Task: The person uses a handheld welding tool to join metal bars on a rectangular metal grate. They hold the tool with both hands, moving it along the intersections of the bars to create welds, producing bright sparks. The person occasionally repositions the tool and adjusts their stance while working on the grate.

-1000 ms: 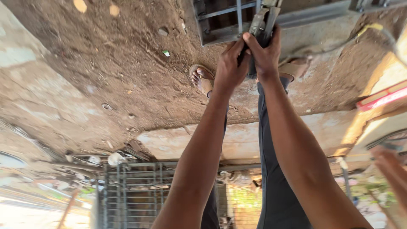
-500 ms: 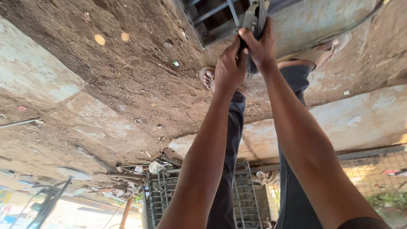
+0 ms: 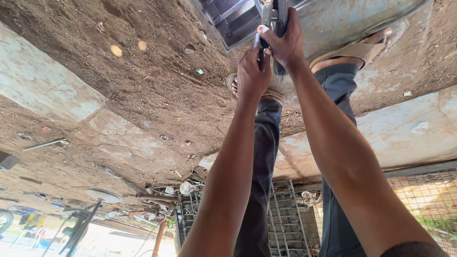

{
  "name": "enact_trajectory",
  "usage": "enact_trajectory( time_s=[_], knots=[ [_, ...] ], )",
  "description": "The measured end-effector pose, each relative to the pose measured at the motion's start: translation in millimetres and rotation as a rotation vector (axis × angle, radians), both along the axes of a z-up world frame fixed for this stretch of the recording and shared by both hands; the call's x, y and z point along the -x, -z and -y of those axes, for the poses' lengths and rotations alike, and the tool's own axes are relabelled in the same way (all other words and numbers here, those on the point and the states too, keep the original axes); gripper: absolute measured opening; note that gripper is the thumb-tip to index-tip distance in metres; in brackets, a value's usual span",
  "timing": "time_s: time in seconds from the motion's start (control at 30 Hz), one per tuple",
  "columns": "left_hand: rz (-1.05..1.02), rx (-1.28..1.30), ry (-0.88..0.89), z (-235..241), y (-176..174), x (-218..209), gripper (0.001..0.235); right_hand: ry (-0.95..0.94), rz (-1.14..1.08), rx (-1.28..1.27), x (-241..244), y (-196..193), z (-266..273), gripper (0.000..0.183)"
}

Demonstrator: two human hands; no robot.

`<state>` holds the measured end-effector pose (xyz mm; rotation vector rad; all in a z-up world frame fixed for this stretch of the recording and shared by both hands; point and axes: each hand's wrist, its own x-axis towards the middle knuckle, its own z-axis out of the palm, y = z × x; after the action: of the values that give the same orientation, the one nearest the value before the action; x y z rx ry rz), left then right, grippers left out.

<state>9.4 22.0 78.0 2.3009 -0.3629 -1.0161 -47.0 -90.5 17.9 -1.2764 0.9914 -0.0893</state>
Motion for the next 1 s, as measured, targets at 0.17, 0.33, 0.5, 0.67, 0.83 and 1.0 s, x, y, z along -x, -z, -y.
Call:
enact_trajectory(
  time_s=[0.17, 0.33, 0.5, 0.67, 0.83, 1.0],
  knots=[
    [0.008, 0.0, -0.015, 2.3, -0.6, -0.2, 0.042, -0.033, 0.012, 0.06, 0.4, -1.3, 2.7, 0.049],
    [-0.005, -0.012, 0.009, 4.4, 0.4, -0.5, 0.042, 0.007, 0.001, -0.061, 0.6, -2.2, 5.7, 0.049],
    [-0.055, 0.112, -0.083, 4.2, -4.5, -0.9, 0.047, -0.111, 0.063, 0.229, 2.0, 1.0, 7.3, 0.044],
    [-0.08, 0.01, -0.07, 5.4, -7.7, -2.6, 0.039, -0.072, -0.057, 0.058, 4.4, 2.5, 4.0, 0.05],
    [0.034, 0.071, -0.045, 5.3, -6.7, -3.5, 0.043, -0.13, -0.006, 0.196, 1.1, 4.1, 5.8, 0.048],
    [0.003, 0.158, -0.15, 7.9, -9.4, -5.1, 0.053, -0.016, -0.093, -0.124, -5.4, 1.0, 6.0, 0.066]
  ],
)
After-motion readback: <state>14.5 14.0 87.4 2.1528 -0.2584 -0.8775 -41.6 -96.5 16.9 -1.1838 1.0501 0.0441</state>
